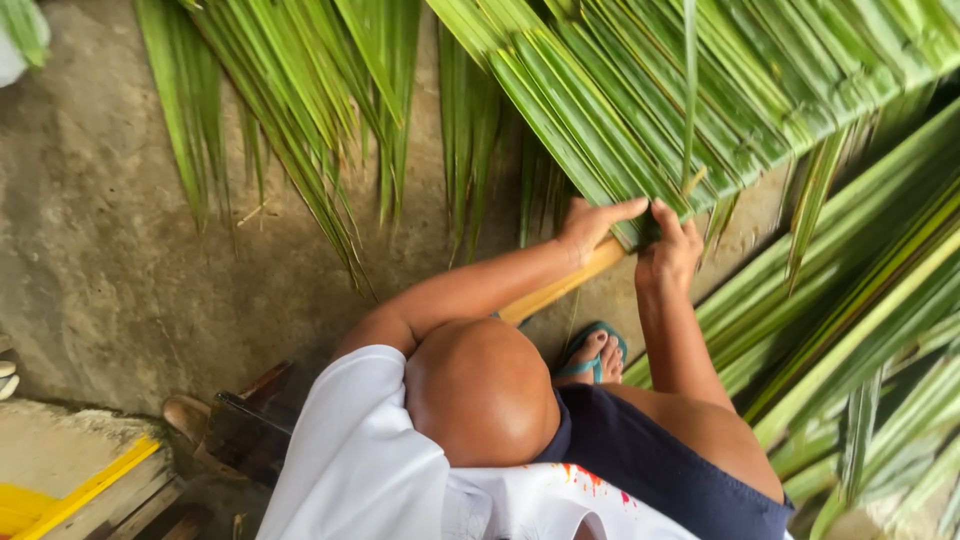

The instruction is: The person weaves long green palm leaves by hand using a wooden guide bar. They repeatedly pull leaf strips through the woven structure, aligning and securing them to build up the mat.

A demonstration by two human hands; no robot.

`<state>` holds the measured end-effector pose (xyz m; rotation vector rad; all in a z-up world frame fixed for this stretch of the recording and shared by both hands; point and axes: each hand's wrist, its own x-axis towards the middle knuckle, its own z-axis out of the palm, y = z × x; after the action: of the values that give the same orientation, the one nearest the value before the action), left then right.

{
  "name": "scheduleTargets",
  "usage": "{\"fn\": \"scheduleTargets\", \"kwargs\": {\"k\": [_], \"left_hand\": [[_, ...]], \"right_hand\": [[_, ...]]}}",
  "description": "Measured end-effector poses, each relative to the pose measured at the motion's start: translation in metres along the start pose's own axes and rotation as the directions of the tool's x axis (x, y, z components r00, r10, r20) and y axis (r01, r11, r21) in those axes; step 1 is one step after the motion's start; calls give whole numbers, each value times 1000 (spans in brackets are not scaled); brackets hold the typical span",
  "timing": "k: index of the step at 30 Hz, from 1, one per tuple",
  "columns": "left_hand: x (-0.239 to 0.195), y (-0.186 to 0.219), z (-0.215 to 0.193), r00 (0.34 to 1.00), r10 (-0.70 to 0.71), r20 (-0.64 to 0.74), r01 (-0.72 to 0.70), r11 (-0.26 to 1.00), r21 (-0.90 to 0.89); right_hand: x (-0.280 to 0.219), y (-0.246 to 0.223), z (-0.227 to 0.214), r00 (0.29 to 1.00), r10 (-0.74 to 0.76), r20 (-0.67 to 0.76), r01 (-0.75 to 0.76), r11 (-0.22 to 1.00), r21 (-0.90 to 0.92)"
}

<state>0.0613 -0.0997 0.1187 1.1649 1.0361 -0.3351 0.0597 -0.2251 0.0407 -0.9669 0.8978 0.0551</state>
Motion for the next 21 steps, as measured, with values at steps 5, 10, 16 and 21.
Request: {"fn": "scheduleTargets", "kwargs": {"k": [5,10,16,21], "left_hand": [[-4,6,21,1000,4,-3,-4,999,-41],[-31,43,20,997,-21,-75,26,997,66],[1,5,23,992,27,-120,-25,1000,15],[-4,9,27,990,29,-139,-32,999,-16]], "right_hand": [[0,1,-2,998,62,-23,-61,998,17],[-1,1,2,996,57,-69,-58,998,-10],[12,10,6,973,139,-186,-130,990,61],[-9,-13,27,957,216,-191,-191,971,141]]}}
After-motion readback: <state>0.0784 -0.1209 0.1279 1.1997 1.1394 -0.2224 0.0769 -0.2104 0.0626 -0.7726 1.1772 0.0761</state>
